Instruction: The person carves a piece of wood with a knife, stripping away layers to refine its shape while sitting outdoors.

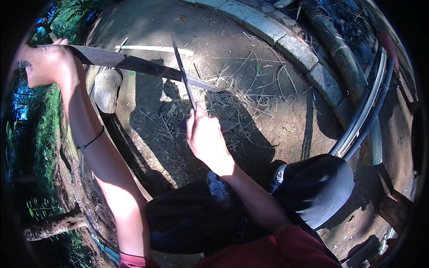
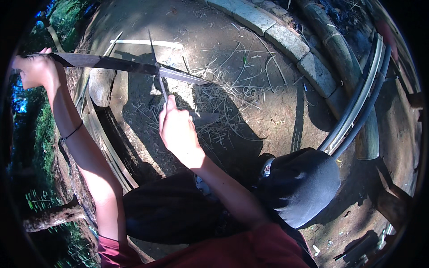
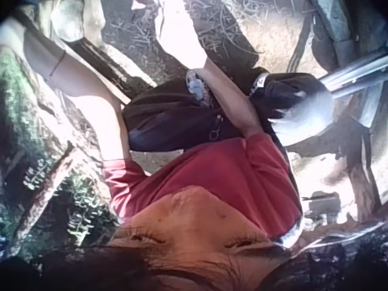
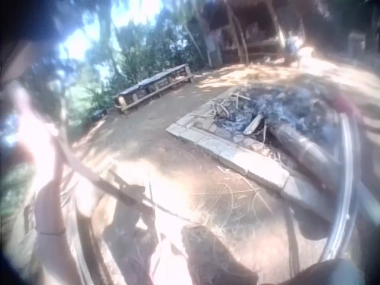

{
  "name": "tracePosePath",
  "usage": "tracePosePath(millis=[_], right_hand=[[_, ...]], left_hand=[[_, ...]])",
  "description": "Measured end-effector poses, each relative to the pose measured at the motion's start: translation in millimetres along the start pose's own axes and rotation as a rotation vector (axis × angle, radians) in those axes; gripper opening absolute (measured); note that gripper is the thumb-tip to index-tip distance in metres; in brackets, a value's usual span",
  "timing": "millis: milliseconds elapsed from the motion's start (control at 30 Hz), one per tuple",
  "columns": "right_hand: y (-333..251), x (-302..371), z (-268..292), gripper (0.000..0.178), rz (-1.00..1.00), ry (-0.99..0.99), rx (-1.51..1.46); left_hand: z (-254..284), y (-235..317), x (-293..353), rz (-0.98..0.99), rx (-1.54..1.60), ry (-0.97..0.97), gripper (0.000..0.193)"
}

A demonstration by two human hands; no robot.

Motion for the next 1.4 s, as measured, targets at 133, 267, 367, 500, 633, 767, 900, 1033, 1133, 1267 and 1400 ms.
tracePosePath(millis=[133,267,367,500,633,767,900,1033,1133,1267,1400], right_hand=[[-11,-16,18,0.014,-0.012,-0.027,-0.092],[-79,-12,29,0.015,0.019,-0.169,-0.163],[-35,-5,4,0.013,0.036,-0.054,-0.061],[6,-13,15,0.014,-0.138,-0.009,-0.025],[-49,-15,31,0.019,0.012,-0.105,-0.202],[-17,-2,4,0.007,0.090,0.065,-0.084],[46,-12,2,0.013,-0.061,0.058,-0.002],[7,-13,12,0.016,0.067,0.042,0.103],[-11,-4,9,0.016,0.170,0.066,0.016],[64,-8,2,0.018,-0.063,0.075,0.140],[46,-10,4,0.023,-0.079,0.052,0.166]], left_hand=[[-9,3,-2,0.033,0.030,0.013,0.031],[20,-83,-44,-0.017,0.319,-0.254,0.015],[12,-70,-31,0.050,0.452,-0.166,0.008],[-26,24,0,-0.099,-0.046,-0.100,0.008],[17,-71,-22,-0.154,0.105,-0.266,0.012],[22,-85,-1,0.104,0.537,-0.292,0.011],[-25,-9,-2,0.102,0.316,-0.093,0.011],[-16,20,-3,0.082,0.153,-0.020,0.023],[-16,22,-2,0.051,0.110,-0.033,0.033],[-36,44,8,0.132,0.093,0.039,0.047],[-30,60,6,0.183,0.039,0.094,0.061]])
Point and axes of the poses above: each hand's wrist, its own x-axis away from the middle knuckle, its own z-axis out of the back of the hand, y = z × x, the point moved 1 cm from there along -x, towards the middle knuckle, and after that the axes turned 1 degree about x, right-handed, at the moved point
